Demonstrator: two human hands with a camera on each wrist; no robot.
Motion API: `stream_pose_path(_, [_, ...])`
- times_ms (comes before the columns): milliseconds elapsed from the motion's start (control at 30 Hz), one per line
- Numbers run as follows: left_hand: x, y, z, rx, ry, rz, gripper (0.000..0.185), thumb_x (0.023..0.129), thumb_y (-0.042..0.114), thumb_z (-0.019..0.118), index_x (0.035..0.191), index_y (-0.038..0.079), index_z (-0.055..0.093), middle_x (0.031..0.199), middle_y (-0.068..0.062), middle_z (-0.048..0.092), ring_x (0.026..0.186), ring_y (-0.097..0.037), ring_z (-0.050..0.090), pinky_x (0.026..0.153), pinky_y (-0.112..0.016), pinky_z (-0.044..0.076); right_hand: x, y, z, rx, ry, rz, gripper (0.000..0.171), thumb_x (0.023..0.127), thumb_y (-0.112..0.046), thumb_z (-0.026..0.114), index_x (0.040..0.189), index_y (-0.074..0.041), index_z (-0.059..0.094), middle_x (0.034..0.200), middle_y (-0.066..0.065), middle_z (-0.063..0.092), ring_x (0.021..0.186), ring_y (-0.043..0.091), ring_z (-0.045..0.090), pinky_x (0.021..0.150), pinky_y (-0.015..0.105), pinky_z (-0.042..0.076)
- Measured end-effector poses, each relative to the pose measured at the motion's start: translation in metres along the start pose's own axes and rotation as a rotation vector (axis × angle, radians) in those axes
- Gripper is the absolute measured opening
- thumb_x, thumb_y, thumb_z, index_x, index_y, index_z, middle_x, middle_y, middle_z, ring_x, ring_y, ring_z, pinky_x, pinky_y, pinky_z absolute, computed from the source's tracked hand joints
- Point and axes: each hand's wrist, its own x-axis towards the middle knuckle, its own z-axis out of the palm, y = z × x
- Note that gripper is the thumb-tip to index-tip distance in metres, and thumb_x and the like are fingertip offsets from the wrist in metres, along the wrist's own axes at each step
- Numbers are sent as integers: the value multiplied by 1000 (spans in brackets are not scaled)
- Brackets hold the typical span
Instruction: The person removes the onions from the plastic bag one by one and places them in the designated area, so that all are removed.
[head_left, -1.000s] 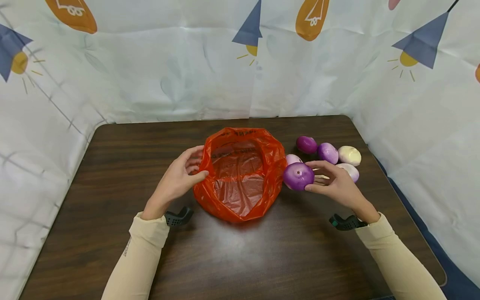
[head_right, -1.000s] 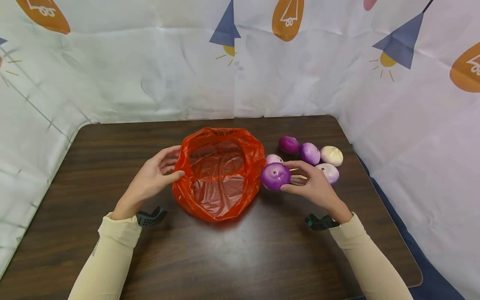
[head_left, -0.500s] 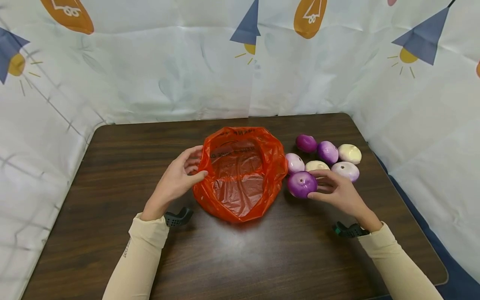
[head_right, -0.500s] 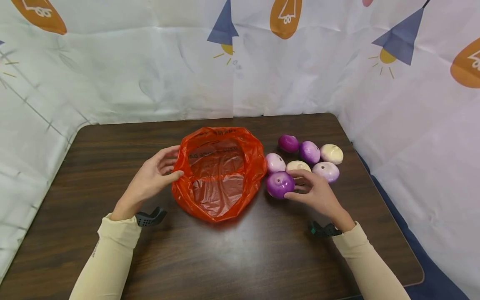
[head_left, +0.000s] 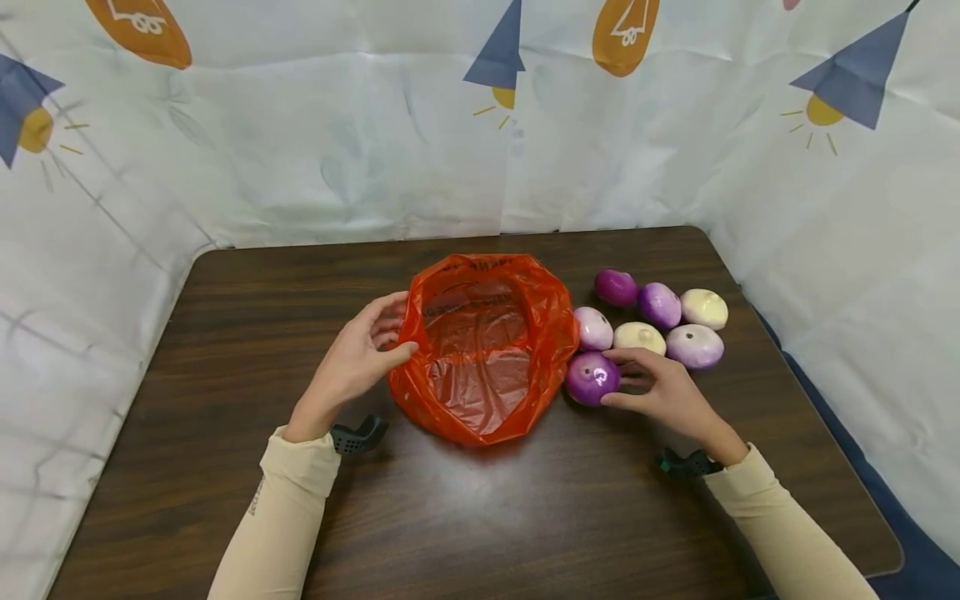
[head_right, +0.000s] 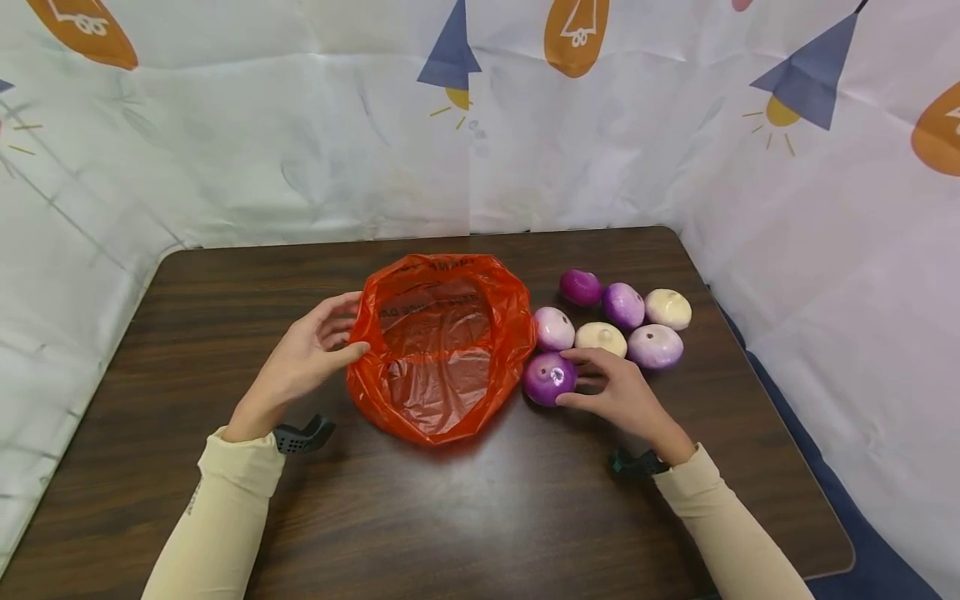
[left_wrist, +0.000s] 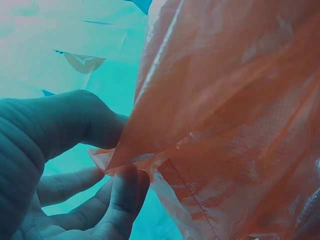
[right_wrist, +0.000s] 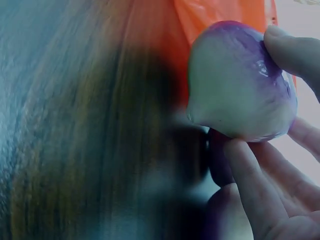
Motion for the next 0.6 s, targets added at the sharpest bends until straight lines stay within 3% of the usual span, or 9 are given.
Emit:
stream_pose_path(300, [0,1,2,-7,7,-4,71,96,14,72,158,15,38,147,-15,52,128,-31,59,96,-8,49,2,0,4,-56,39,-46,60,78,-20,91,133,-17,67,131,7,70,105,19,74,91,12,56])
stream_pose_path(467, [1,1,2,-2,3,-10,70,96,16,72,158,16,38,147,-13,52,128,-30,59,100,-16,51,1,1,4,-58,51,-61,65,74,-17,93,133,-14,66,130,8,70,104,19,74,93,13,56])
stream_pose_path(600, [0,-1,1,5,9,-15,71,97,19,72,158,16,38,148,-13,52,125,-29,59,97,-11,50,-2,-1,3,-47,49,-57,67,74,-17,93,135,-12,65,130,11,70,103,17,74,93,14,57])
